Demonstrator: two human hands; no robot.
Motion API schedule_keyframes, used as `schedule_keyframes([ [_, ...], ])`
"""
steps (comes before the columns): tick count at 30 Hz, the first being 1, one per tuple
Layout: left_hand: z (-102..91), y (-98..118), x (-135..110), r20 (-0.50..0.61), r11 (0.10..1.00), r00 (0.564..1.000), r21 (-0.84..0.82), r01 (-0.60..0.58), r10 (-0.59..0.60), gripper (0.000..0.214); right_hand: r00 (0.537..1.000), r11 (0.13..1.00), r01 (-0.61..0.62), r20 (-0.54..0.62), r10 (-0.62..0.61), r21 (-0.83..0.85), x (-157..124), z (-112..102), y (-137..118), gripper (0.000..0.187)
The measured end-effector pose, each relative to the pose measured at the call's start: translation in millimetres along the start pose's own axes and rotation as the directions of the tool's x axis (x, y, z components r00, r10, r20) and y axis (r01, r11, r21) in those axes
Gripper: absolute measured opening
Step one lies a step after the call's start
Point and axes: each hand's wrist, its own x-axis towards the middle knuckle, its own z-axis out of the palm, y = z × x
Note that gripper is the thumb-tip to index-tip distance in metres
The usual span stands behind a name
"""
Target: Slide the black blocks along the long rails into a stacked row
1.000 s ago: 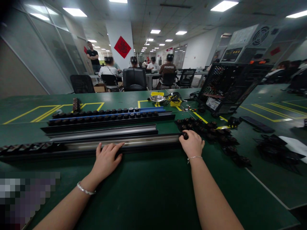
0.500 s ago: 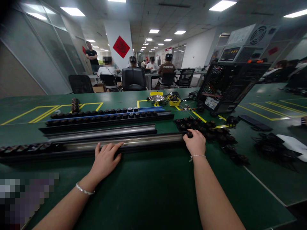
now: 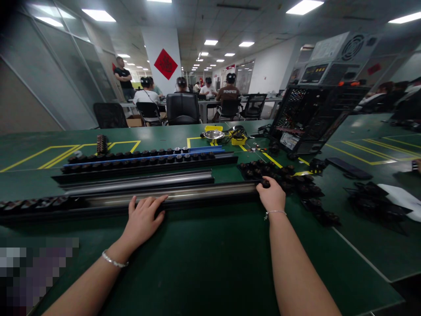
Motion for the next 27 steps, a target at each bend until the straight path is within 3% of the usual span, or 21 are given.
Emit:
schedule_keyframes([
  [21,-1.4,0.5,0.0,0.011,1.000,1.000,0.008,0.002,-0.002,0.043,0.993,0.996,-0.061,-0.099,0.068,0.070,15.3,-0.7,17.6,0.044],
  [27,-1.8,-0.4,-0.3,0.024,1.000,1.000,-0.002,0.005,-0.005,0.042,0.967,0.976,-0.138,-0.191,0.170,0.170,27.2,6.4,43.3,0.042],
])
